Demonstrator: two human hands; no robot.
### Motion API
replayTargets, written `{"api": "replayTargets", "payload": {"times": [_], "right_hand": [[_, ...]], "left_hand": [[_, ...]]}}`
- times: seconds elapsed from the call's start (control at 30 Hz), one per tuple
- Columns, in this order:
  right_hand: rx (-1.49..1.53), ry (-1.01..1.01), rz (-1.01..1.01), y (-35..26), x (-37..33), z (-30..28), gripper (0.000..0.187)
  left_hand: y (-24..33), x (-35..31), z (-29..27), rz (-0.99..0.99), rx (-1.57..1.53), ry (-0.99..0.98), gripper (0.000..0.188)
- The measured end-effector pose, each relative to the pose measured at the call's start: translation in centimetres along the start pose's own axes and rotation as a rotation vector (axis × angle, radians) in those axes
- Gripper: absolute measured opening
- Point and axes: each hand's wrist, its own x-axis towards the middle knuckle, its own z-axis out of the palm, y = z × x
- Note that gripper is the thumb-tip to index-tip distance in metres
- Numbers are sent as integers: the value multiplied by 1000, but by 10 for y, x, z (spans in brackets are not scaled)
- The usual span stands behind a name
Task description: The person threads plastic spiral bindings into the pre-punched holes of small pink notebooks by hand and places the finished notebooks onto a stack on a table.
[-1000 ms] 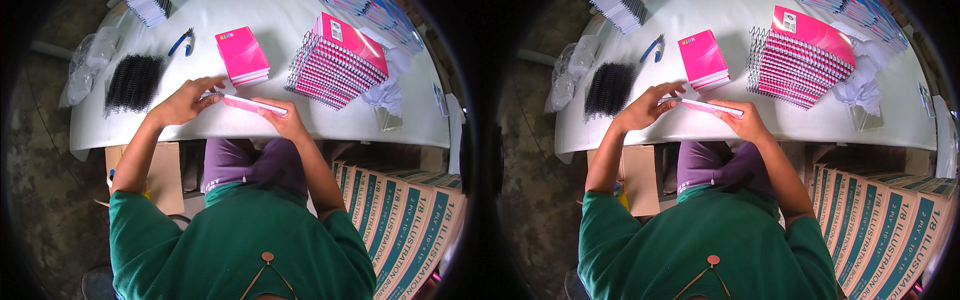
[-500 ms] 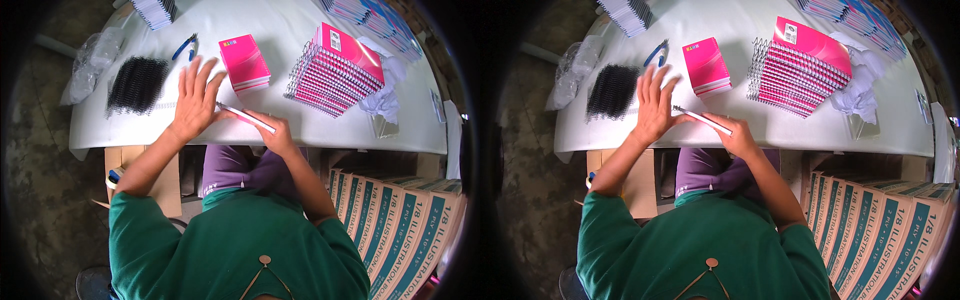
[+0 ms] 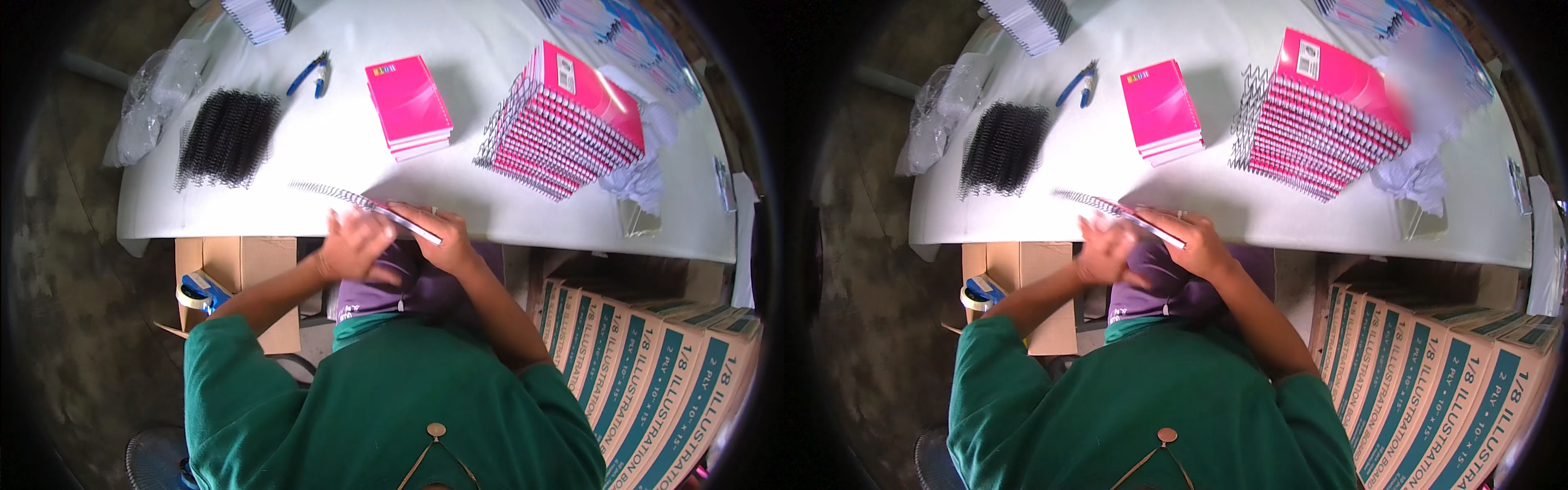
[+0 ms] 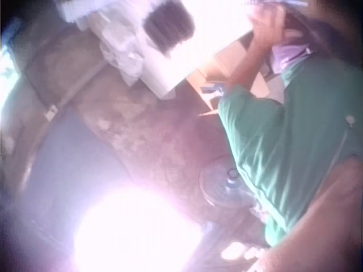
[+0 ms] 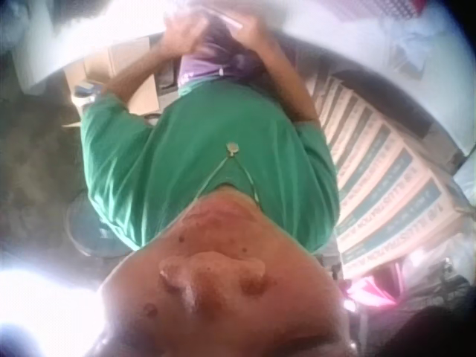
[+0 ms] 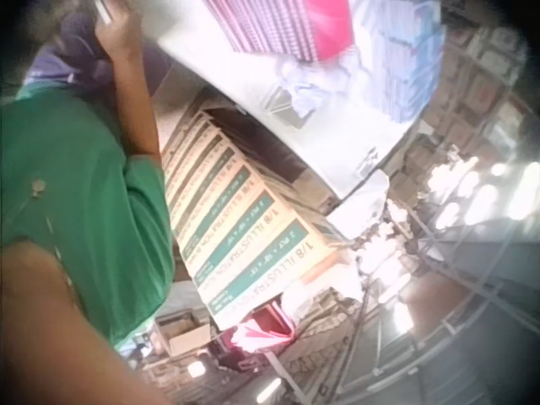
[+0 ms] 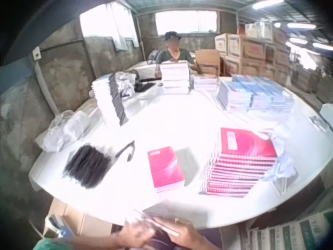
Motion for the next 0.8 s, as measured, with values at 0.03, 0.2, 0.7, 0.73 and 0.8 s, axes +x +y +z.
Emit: {"api": "replayTargets", "payload": {"times": [0.03,0.2,0.7,0.73,0.8], "right_hand": [[-14,-13,-34,-4,3,1,42],[33,-2,-4,-8,-1,4,43],[80,44,119,-19,-8,12,30],[65,26,101,-20,-4,10,30],[46,70,9,-17,-2,11,33]], "left_hand": [[-24,27,-17,-213,82,134,112],[-8,9,22,-544,-344,-4,109],[-42,74,-22,-565,-5,392,89],[-55,86,-25,-598,-91,425,85],[-60,90,-31,-655,-261,332,59]]}}
